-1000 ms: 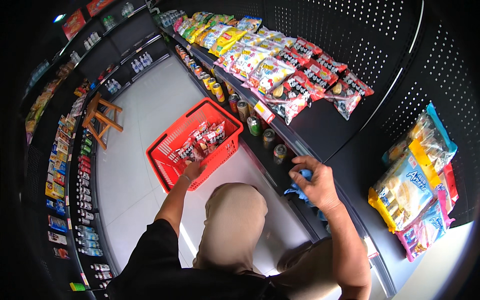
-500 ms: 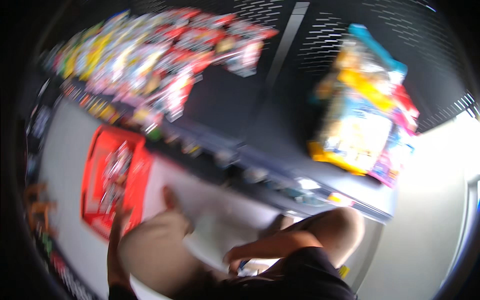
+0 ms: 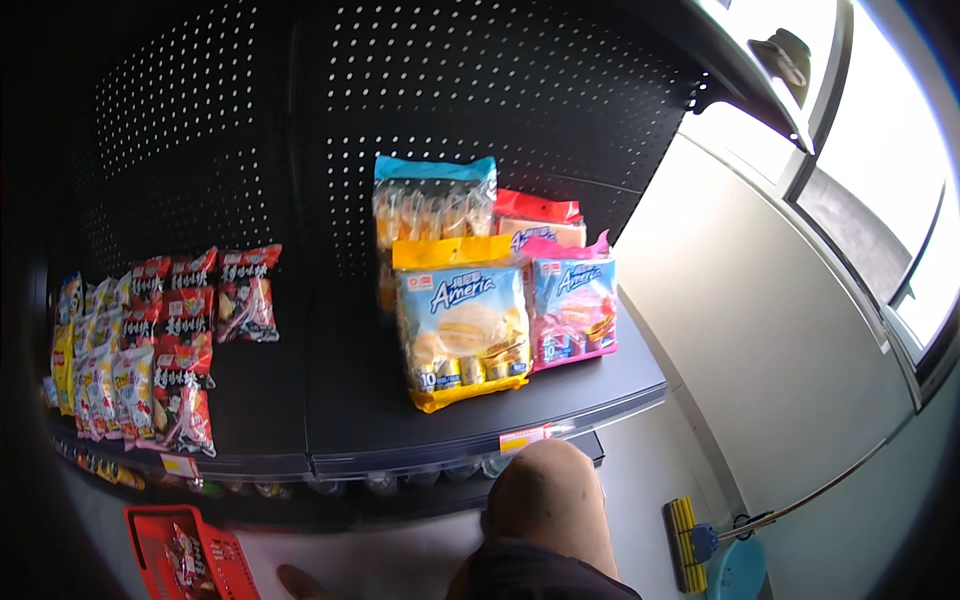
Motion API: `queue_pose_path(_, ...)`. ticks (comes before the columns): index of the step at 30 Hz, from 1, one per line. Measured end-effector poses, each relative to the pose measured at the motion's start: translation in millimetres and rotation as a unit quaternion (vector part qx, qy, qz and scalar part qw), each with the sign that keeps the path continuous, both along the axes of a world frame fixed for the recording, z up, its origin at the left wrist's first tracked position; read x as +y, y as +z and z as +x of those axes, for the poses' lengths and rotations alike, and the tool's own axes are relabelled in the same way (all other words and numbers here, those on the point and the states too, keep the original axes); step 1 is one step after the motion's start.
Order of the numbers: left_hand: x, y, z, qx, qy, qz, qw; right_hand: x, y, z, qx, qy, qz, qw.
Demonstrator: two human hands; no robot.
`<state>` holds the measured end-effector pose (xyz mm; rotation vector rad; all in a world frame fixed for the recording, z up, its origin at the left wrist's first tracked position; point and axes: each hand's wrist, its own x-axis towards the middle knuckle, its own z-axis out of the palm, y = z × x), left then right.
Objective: The person walks through a grocery store aisle carrying a red basket and a blue cloth. They kneel down to wipe the shelf surface and then systematically pick up various snack packages from the basket to place them onto the shelf, arranging them in rows.
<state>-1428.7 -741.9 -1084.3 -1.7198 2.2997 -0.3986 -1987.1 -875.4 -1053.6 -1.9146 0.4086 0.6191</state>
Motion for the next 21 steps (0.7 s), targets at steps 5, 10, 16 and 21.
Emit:
queue_pose_path(5, -12, -16, 4, 0.173, 0.157, 0.038, 0.972, -5, -14, -13, -0.003, -0.01, 0.029, 1.0)
queue_pose_path(10, -7, 26, -38, 0.485, 0.283, 0.012, 0.827, 110, -65, -38, -0.134, 0.011, 0.281, 0.95)
queue_pose_path(16, -27, 79, -71, 0.385, 0.237, 0.074, 0.889, 152, -93, -54, 0.254, -0.188, 0.812, 0.49)
queue_pose_path(21, -33, 120, -103, 0.465, 0.36, 0.073, 0.806, 195, -115, -30, 0.245, 0.227, 0.595, 0.731)
